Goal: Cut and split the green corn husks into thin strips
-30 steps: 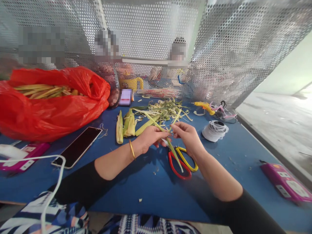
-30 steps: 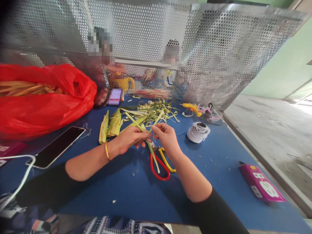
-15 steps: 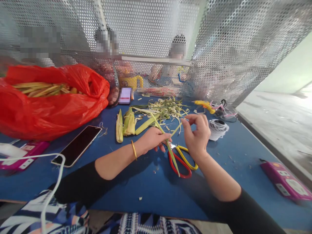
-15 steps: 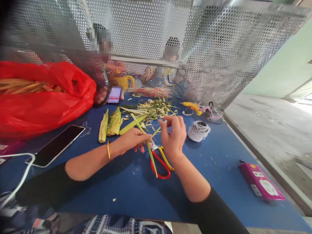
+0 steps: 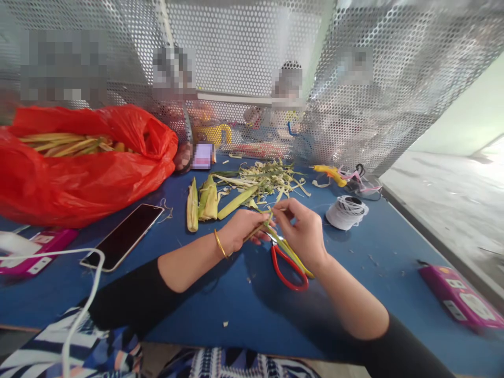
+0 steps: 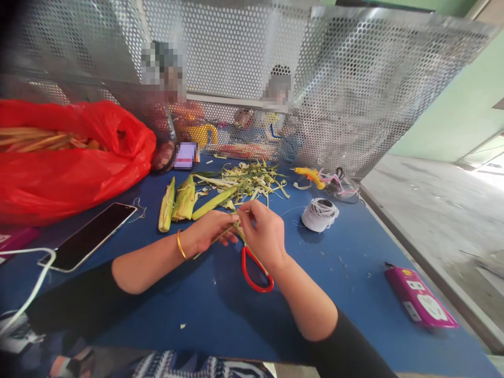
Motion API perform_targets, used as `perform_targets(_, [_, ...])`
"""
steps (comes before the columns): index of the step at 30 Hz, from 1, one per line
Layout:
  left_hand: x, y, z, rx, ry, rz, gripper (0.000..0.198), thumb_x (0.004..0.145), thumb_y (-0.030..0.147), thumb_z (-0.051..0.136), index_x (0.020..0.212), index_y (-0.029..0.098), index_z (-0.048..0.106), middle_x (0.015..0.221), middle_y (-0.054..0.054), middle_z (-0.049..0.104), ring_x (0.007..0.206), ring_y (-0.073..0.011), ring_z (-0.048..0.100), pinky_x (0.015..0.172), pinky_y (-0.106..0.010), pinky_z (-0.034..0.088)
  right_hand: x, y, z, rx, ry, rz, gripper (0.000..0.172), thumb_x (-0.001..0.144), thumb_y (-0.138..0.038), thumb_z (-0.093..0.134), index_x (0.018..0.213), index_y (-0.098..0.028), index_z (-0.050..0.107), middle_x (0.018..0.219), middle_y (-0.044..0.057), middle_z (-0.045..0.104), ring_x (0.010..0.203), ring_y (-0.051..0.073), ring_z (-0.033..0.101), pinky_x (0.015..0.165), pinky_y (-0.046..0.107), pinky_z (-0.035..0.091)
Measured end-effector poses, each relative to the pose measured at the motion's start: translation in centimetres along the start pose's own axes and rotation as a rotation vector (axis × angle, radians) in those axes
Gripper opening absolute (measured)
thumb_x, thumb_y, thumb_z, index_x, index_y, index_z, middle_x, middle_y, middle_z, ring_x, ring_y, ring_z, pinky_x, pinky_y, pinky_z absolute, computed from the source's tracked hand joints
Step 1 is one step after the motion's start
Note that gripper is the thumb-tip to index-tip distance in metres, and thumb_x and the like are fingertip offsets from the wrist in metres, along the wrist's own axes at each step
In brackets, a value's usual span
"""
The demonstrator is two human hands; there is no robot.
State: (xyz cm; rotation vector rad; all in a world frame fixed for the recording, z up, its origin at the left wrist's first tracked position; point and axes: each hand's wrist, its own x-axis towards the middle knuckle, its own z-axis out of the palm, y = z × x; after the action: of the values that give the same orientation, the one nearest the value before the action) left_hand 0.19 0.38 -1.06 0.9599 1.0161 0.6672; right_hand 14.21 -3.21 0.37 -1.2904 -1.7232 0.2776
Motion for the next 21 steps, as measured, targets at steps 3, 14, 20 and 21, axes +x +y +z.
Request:
perform_targets(3, [0.3,0.5,-0.3,-0.169,0.088,0.013,0.015,0.077,0.025,0.068,0.067,0.014,0.066,0.060,-0.004,0.067,0.049,-0.0117,0.062,0.045,-0.019,0.041,-0.2,0.3,0.0,-0.295,-0.014,-0.194,0.018,0.092,-0.025,0.051,0.081,-0.023,0.065,0.075,0.001,0.071,0.066,0.015,0.061,0.063,0.027,0.038])
perform_targets(14, [0.4,0.2,0.1,-0.336,0.051,0.151,0.010,0.073,0.016,0.074,0.069,0.014,0.066,0.064,-0.003,0.066,0.058,-0.0118,0.063,0.064,-0.025,0.051,-0.7,0.7,1.1,-0.531,0.078,-0.408,0.023,0.095,-0.019,0.050,0.074,-0.021,0.060,0.068,0.001,0.066,0.063,0.016,0.056,0.072,0.031,0.033])
perform_targets(20, [0.0,0.9,-0.2,-0.400,-0.053,0.125,0.009,0.072,0.009,0.063,0.076,0.014,0.069,0.067,-0.004,0.068,0.064,-0.0140,0.066,0.077,-0.030,0.053,-0.6,1.1,1.3,-0.517,0.111,-0.362,0.020,0.093,-0.017,0.052,0.076,-0.022,0.061,0.071,0.000,0.067,0.066,0.016,0.056,0.079,0.033,0.034])
perform_targets(21, [-0.1,1.0,-0.2,-0.405,-0.052,0.120,0.009,0.074,0.011,0.063,0.079,0.014,0.070,0.066,-0.004,0.068,0.064,-0.0142,0.065,0.077,-0.031,0.053,-0.6,1.1,1.3,-0.532,0.097,-0.372,0.020,0.093,-0.017,0.052,0.076,-0.022,0.062,0.070,0.000,0.066,0.067,0.017,0.056,0.079,0.033,0.033])
